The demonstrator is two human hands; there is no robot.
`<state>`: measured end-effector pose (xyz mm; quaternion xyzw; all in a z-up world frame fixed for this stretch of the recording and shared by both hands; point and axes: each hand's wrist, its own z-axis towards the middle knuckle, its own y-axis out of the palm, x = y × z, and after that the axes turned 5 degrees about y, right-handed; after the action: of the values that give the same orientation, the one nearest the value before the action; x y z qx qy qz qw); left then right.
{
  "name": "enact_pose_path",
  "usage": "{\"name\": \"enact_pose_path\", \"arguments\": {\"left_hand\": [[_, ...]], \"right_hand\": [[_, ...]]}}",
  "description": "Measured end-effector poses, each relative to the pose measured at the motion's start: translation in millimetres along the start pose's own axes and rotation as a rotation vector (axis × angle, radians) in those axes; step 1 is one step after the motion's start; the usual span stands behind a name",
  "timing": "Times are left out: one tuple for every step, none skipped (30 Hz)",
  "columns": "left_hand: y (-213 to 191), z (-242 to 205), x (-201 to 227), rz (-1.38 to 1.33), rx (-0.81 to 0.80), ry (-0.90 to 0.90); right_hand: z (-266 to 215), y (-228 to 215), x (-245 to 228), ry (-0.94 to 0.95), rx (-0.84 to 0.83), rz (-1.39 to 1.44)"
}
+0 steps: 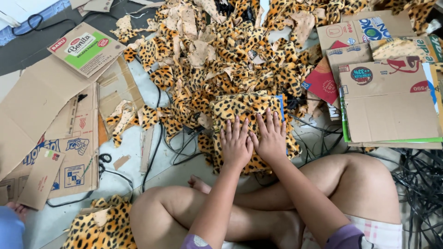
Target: Wrapping a cardboard box with leopard-print fabric scraps
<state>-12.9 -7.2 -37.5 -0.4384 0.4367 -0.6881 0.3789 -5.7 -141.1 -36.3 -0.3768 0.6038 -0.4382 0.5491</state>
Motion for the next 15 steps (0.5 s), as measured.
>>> {"name": "enact_pose_path", "arguments": {"left_hand": [[-3, 1, 1, -0.002, -0.001, -0.003], [-6, 2, 2, -0.022, 0.002, 0.0], [-10, 2, 3, -0.043, 0.003, 0.0], [-15, 1, 4, -0.045, -0.001, -0.007], [-21, 2, 5, -0.11, -0.01, -0.005], [-26, 4, 6, -0.175, -0.018, -0.004], [-38, 7, 8, -0.175, -0.018, -0.01], [-49, 10, 11, -0.209, 0.024, -0.001], [-60, 14, 13, -0.243, 0.066, 0.01], [-65, 22, 9, -0.242, 0.066, 0.006], [-69, 30, 6, -0.274, 0.144, 0.005], [-73, 39, 3, -0.306, 0.222, 0.004], [-70, 52, -6, -0.306, 0.22, -0.001], [-66, 65, -15, -0.305, 0.23, -0.015], [-62, 80, -24, -0.306, 0.24, -0.025]], "right_hand": [[1, 0, 1, -0.002, -0.003, -0.002], [2, 0, 2, -0.003, -0.002, 0.001], [3, 1, 3, -0.006, -0.005, 0.003], [0, -6, 2, -0.008, -0.013, 0.001], [0, -12, 1, -0.007, -0.033, 0.036], [-1, -19, 0, -0.006, -0.053, 0.071], [-1, -25, 0, -0.01, -0.057, 0.07], [0, -30, -1, -0.011, -0.049, 0.091], [0, -36, -2, -0.01, -0.041, 0.113], [2, -45, -9, -0.013, -0.044, 0.113], [4, -55, -16, -0.061, 0.075, 0.169], [5, -64, -23, -0.109, 0.194, 0.224], [16, -66, -27, -0.111, 0.189, 0.224], [27, -68, -32, -0.15, 0.225, 0.234], [40, -70, -37, -0.188, 0.263, 0.243]]}}
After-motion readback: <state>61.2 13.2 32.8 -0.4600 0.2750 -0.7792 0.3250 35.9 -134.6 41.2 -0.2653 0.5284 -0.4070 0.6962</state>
